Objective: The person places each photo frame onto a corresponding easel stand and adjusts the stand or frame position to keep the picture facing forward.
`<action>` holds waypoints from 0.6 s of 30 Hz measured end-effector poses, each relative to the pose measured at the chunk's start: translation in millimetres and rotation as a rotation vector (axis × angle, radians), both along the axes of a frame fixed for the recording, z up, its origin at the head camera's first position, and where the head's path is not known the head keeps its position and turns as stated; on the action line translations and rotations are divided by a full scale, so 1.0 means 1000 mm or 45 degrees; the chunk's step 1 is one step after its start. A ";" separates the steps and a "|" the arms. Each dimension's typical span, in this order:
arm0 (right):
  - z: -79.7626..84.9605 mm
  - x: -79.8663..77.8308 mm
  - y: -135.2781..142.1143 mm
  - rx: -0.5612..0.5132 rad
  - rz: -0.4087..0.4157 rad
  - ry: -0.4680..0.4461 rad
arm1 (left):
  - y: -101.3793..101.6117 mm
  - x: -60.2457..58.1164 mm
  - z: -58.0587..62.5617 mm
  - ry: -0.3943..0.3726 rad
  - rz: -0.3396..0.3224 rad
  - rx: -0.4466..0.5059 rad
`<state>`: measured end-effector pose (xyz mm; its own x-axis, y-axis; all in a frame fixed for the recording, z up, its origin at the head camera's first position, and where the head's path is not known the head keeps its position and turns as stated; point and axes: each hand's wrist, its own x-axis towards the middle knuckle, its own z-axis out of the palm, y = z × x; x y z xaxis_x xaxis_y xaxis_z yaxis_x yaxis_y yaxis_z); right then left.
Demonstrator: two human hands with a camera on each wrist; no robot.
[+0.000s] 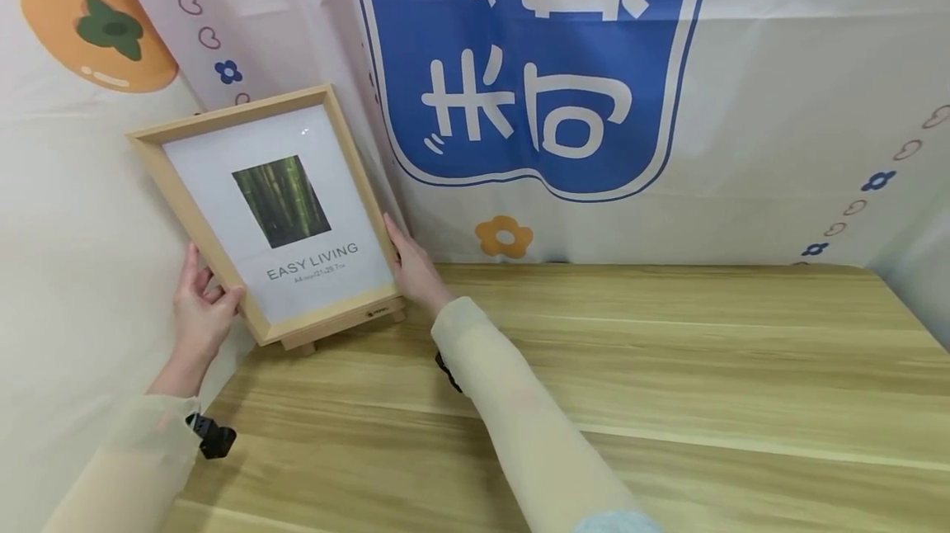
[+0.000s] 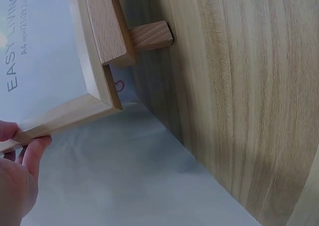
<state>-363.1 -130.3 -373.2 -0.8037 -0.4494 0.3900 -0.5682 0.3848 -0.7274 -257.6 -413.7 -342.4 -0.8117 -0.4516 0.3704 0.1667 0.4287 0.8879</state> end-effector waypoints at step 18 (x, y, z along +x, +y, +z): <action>-0.002 0.002 0.004 0.020 0.053 -0.101 | -0.004 -0.008 -0.002 -0.087 0.010 -0.061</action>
<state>-360.7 -126.0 -375.3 -0.8123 -0.4886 0.3186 -0.5249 0.3741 -0.7646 -265.8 -418.1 -344.5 -0.8321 -0.4415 0.3356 0.1027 0.4720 0.8756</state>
